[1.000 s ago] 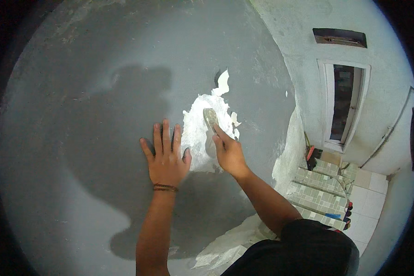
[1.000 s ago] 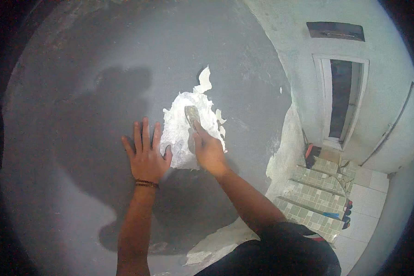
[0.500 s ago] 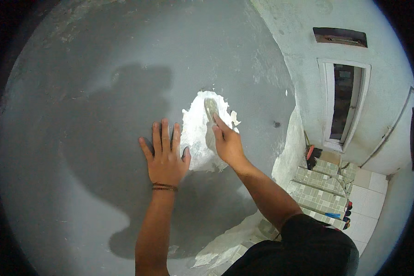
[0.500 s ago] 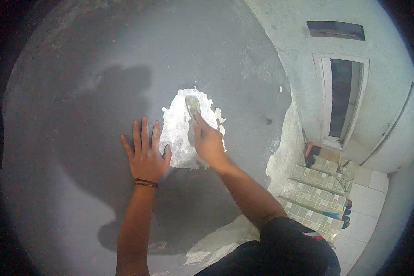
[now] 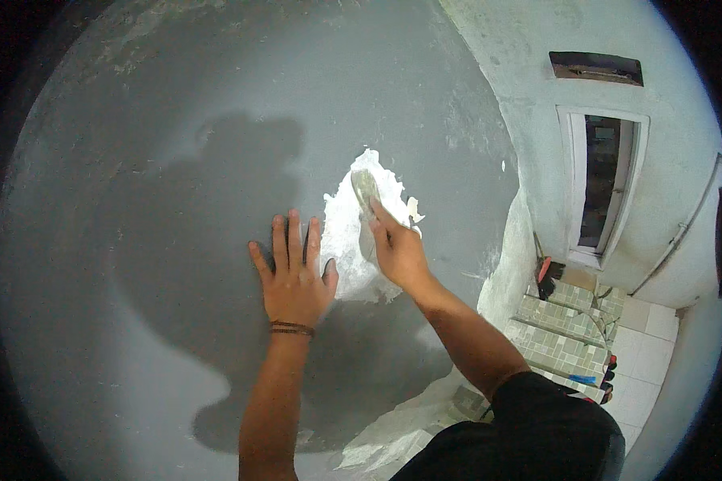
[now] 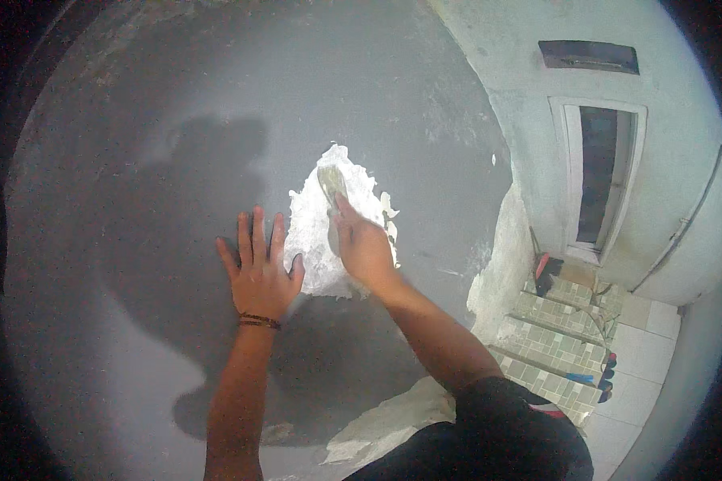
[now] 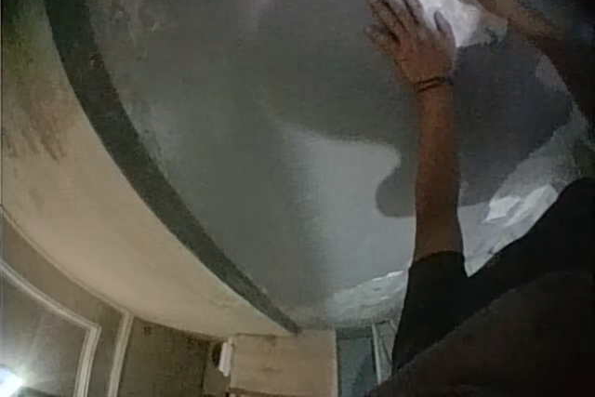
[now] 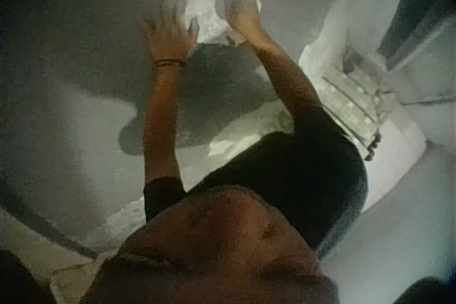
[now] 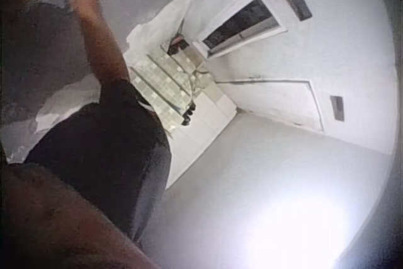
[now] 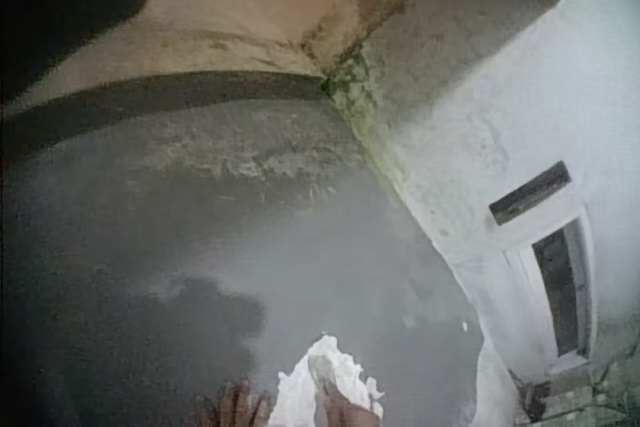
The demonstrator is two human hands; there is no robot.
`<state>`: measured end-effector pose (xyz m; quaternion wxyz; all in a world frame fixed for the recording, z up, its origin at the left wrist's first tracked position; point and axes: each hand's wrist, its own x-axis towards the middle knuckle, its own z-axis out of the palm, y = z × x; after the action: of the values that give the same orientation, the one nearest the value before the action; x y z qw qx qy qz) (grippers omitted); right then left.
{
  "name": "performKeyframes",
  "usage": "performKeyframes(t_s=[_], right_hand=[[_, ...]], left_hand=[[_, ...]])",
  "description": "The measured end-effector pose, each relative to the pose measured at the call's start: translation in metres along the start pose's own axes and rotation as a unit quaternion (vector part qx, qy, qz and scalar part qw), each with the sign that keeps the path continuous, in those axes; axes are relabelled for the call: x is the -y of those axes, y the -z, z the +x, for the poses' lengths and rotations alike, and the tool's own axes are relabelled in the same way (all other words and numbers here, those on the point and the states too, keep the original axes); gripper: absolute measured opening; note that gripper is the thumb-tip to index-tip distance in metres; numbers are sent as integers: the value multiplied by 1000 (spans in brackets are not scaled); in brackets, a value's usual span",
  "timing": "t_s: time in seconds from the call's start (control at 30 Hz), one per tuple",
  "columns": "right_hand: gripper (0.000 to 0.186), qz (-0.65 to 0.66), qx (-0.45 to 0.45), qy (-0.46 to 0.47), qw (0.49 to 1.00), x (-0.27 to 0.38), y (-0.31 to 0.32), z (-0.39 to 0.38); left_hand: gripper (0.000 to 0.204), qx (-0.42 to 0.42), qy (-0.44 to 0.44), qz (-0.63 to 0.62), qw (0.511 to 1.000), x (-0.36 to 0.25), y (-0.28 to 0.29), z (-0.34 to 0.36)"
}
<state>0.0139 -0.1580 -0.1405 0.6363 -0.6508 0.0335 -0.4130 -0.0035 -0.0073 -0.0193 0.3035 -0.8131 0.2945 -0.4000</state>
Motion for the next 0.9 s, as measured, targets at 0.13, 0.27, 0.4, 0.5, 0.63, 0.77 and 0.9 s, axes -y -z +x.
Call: performKeyframes(t_s=[0.13,0.27,0.4,0.5,0.63,0.77,0.9], right_hand=[[39,-19,47,-41,998,-4,1,13],[40,-6,10,9,1000,0,-1,-7],[40,-40,9,2,999,8,-6,-2],[39,10,2,-31,999,8,-4,31],[40,-3,11,-60,998,12,-2,33],[41,35,27,-71,997,17,-2,10],[43,28,-46,-29,998,-5,-3,48]], left_hand=[[70,4,7,-9,1000,-1,0,-2],[69,9,1,-4,1000,0,1,0],[69,0,0,-3,1000,0,2,0],[70,-3,0,-7,1000,0,1,0],[70,6,2,-8,1000,0,1,-1],[70,2,5,-6,1000,0,2,0],[70,1,4,1,1000,-1,4,0]])
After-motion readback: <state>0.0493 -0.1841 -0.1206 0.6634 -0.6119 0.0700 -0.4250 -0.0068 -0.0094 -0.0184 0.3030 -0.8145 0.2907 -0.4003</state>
